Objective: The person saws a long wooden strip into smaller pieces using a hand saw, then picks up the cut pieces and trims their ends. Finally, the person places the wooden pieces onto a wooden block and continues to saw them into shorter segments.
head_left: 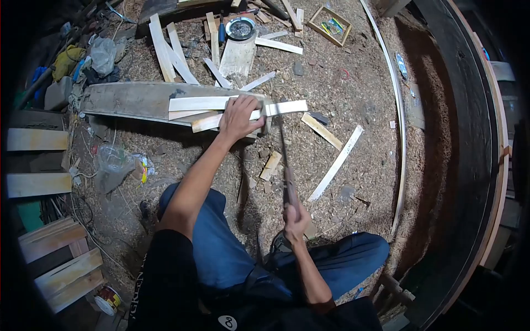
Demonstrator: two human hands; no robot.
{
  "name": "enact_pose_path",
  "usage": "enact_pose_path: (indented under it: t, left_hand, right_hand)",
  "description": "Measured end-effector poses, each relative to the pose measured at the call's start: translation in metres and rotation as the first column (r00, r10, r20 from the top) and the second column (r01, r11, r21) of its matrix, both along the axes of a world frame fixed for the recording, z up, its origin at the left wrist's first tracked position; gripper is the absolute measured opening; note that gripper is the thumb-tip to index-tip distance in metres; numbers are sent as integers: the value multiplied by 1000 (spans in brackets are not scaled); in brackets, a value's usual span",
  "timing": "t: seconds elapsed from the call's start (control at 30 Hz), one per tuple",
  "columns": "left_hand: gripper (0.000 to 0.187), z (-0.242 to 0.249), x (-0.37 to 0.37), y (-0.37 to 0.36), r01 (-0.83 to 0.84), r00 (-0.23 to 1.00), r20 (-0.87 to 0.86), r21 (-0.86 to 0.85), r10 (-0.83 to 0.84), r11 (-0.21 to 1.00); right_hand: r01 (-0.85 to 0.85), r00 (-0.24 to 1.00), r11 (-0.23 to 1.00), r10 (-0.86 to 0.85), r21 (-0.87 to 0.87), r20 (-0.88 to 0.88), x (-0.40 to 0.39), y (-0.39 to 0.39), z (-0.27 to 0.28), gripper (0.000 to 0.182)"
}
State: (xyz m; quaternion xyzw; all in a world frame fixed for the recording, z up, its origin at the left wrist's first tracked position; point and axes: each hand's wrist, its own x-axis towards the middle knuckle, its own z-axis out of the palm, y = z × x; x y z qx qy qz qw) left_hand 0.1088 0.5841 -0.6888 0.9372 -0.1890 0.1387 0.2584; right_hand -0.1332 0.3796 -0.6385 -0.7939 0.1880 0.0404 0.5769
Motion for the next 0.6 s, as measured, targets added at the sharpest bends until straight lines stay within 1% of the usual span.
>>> enact_pose_path:
  t: [0.07,0.1,0.13,0.2,0.27,0.3,0.33,0.4,0.5,0.53,0.57,0.6]
  left_hand:
    - [26,3,-2,1,0,1000,6,-10,0,1000]
    - [26,3,-3,0,-3,1000,24,2,3,1000]
    - [26,2,-3,-2,-4,999,47,11,3,1000]
    - [26,-4,-5,-2,-12,998,58,-31,14,999]
    - [28,3,-7,-3,-26,999,43,-27,27,999]
    - [29,3,-7,-4,-44,998,51,-16,45,999]
    - [30,3,-7,-1,-36,998,42,18,35,999]
    - [31,1,-5,0,-34,997,65,-6,34,999]
    - [31,2,-6,-1,-45,998,51,-6,45,999]
    - [30,2,-6,0,-40,998,51,-10,40,999]
    - [30,3,-5,0,-35,997,69,-30,37,999]
    - [30,1,-4,1,-41,997,69,-29,43,999]
  right_hand:
    - [37,980,986,-68,162,188,1,-4,19,37]
    - [-21,993,984,-1,177,121,14,-11,24,42]
    - [-20,992,985,-2,171,129,29,-11,17,42]
    - [-75,996,994,71,83,58,66,-7,-13,46]
    - [-31,990,994,17,101,142,96,13,-28,46]
    - [-26,977,993,2,111,212,108,23,-33,45]
    - [-42,976,992,16,117,216,116,27,-36,45]
    - [-86,985,992,71,95,158,130,27,-39,45]
    - [-86,979,995,76,46,188,144,25,-44,49]
    - [-75,977,996,64,47,205,147,25,-43,50]
    - [-78,983,990,56,119,176,146,25,-40,48]
    - [-84,983,989,62,120,175,146,27,-39,48]
